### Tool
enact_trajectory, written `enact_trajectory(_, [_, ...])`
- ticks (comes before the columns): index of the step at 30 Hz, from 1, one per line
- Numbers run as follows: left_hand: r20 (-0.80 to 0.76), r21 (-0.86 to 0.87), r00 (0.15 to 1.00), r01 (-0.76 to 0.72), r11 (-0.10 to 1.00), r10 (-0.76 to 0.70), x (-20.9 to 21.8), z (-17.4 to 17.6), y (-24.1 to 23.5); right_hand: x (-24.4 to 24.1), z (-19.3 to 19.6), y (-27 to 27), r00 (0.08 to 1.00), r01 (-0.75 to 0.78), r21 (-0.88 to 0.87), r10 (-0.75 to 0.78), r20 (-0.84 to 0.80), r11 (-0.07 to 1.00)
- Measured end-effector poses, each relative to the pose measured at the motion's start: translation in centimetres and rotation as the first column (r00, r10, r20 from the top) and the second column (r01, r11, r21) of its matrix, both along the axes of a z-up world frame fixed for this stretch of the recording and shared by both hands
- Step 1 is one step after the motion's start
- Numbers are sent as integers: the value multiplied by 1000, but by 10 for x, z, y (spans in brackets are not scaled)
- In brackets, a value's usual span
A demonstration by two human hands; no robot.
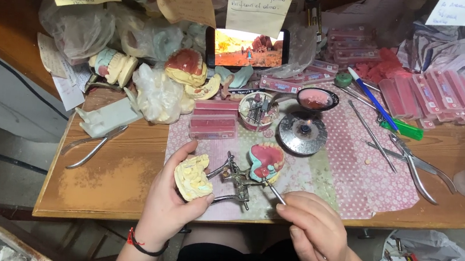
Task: The person works at a cluttered workbench assembling a dental prosthesis. They retrieve a small metal component from a drawer, manipulate it with pliers, and then use a fine tool to adjust and fit parts onto a pink denture base mounted in an articulator. The person repeatedly picks up and places the denture halves while making small adjustments.
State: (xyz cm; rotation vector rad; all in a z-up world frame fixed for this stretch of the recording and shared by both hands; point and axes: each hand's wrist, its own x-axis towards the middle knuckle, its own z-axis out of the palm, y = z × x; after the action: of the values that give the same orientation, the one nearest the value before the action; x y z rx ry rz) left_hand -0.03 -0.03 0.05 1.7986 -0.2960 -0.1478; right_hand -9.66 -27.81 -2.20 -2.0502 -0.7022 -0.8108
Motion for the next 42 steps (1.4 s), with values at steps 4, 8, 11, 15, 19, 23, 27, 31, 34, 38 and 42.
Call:
enact_trajectory(4, [-9, 23, 1000, -18, 1000, 18, 0, 1, 0, 0, 0, -1, 1000, 17, 3, -17, 7, 1000])
enact_trajectory(8, [4, 30, 1000, -12, 999, 12, 0, -1, 1, 1, 1, 0, 1000, -17, 6, 17, 2, 1000])
enact_trajectory(11, [0, 63, 1000, -8, 998, 8, 0, 3, 2, -2, -8, -9, 999, 1, 57, 2, -47, 998])
enact_trajectory(15, [8, 88, 1000, 2, 996, -3, 1, 4, 4, 5, -10, -35, 966, 184, 214, -137, -217, 959])
enact_trajectory(19, [-46, 99, 999, 21, 995, -17, 1, 8, 6, 38, 33, -53, 925, 319, 551, -126, -359, 771])
enact_trajectory(23, [-122, 181, 992, 33, 983, -11, 0, 16, 9, 52, 40, -68, 874, 410, 548, -142, -465, 729])
enact_trajectory(27, [-84, 243, 996, 24, 970, -3, -2, 18, 13, 51, 35, -71, 856, 430, 528, -143, -497, 732])
enact_trajectory(31, [-64, 283, 997, 61, 957, -44, -2, 17, 17, 42, 27, -84, 905, 286, 687, 46, -423, 668])
enact_trajectory(34, [-26, 274, 995, 101, 956, -98, -1, 15, 23, 29, 32, -95, 881, 112, 734, 275, -386, 670])
enact_trajectory(38, [-27, 306, 990, 140, 942, -138, 0, 18, 26, 21, 25, -97, 814, 357, 528, 20, -580, 771])
enact_trajectory(42, [-56, 331, 989, 145, 932, -134, 0, 22, 26, 23, 4, -97, 606, 635, -67, -550, -575, 770])
